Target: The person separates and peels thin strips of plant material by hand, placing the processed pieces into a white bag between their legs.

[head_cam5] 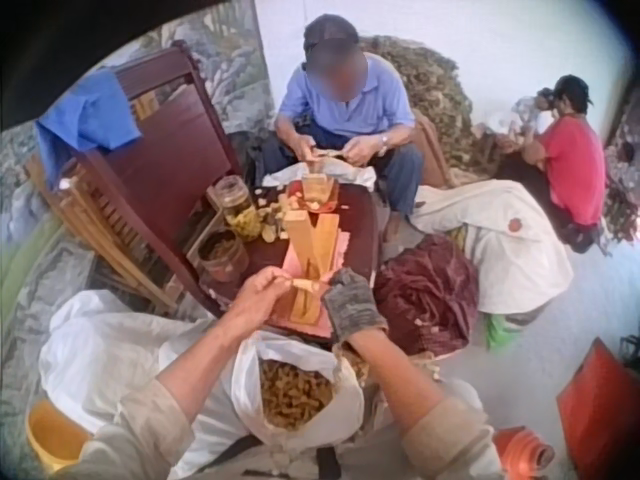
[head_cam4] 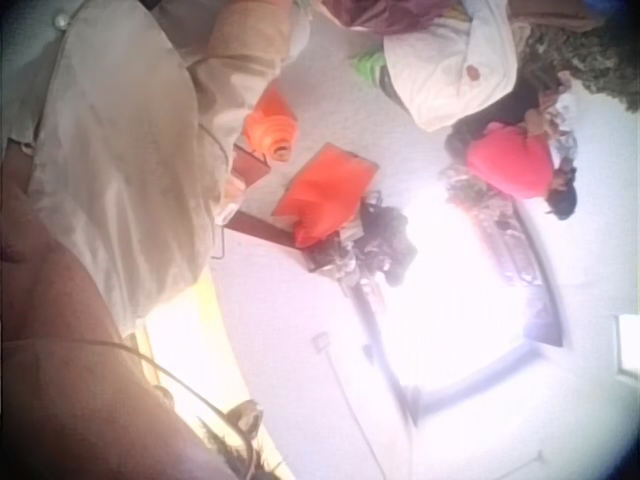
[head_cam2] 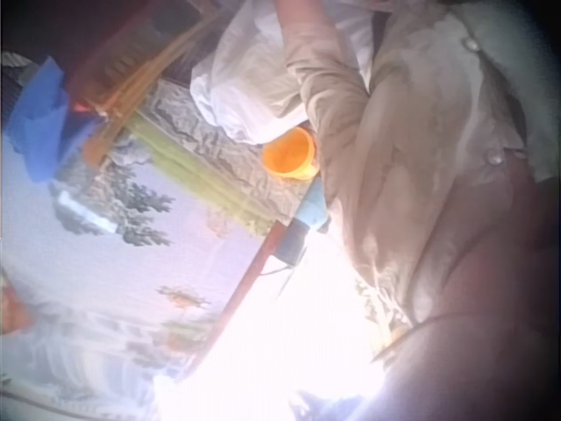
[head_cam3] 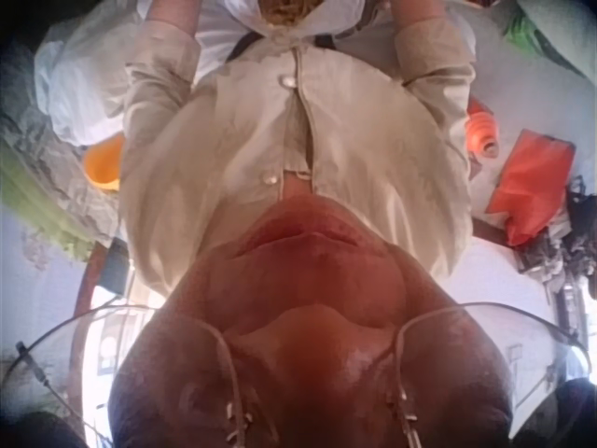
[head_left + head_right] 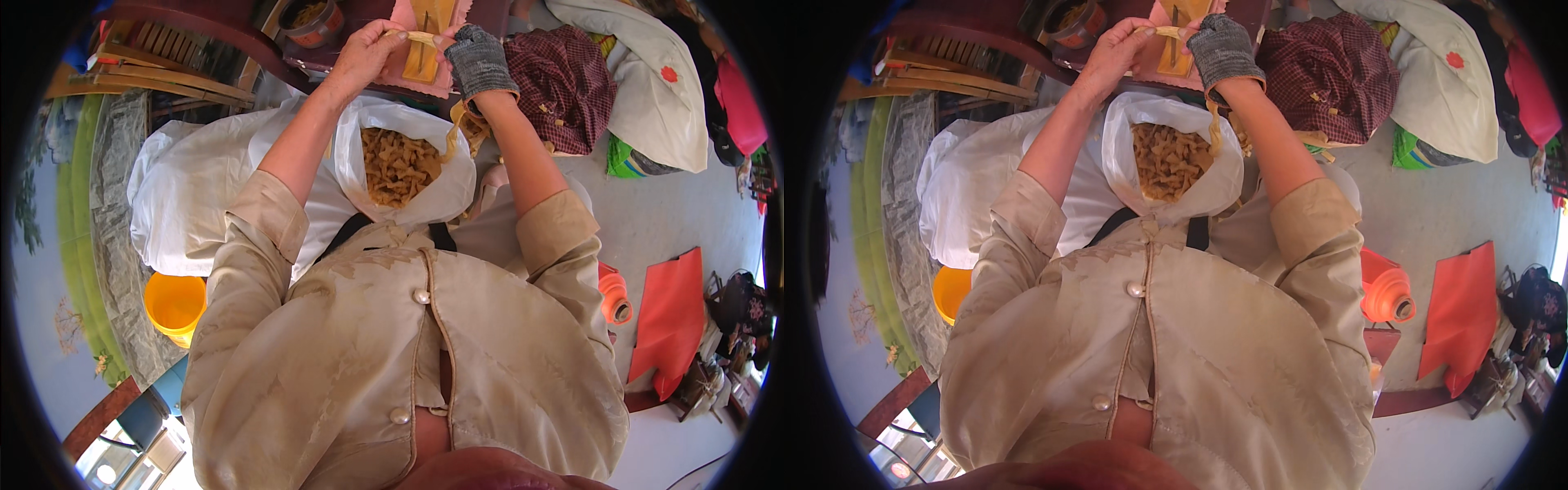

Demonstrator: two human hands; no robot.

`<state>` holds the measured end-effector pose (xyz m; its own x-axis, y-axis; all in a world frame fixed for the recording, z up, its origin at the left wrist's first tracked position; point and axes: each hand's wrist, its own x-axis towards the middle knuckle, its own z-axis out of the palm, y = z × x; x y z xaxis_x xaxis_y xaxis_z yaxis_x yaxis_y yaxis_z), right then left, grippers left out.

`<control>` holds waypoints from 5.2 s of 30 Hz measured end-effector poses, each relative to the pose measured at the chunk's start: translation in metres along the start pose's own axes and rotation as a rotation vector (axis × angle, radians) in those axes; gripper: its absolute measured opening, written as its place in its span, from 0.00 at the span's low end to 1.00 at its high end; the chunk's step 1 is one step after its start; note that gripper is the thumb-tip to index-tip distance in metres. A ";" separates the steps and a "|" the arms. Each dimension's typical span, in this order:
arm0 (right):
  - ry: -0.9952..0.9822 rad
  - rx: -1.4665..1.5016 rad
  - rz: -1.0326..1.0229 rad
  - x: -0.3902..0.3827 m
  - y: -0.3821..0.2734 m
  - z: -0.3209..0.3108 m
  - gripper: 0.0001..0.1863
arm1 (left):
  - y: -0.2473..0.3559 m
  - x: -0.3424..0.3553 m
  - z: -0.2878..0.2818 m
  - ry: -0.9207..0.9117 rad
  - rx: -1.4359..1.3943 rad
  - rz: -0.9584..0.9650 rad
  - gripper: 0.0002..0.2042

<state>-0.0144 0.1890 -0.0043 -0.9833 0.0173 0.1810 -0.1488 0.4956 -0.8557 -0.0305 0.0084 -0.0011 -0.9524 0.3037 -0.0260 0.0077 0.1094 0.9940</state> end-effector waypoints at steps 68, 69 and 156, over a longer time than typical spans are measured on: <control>-0.380 0.280 -0.205 -0.081 -0.060 -0.010 0.17 | 0.035 -0.102 0.015 0.145 0.172 0.359 0.08; -0.417 0.328 -0.160 -0.082 -0.061 -0.009 0.17 | 0.031 -0.101 0.016 0.167 0.119 0.362 0.08; -0.032 -0.042 -0.635 -0.088 -0.042 0.010 0.11 | -0.007 -0.125 0.039 -0.168 -0.685 -0.609 0.19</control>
<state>0.0772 0.1579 0.0112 -0.7079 -0.3166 0.6313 -0.6999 0.4344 -0.5670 0.0997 0.0063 -0.0086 -0.6763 0.5161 -0.5257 -0.7111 -0.2712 0.6486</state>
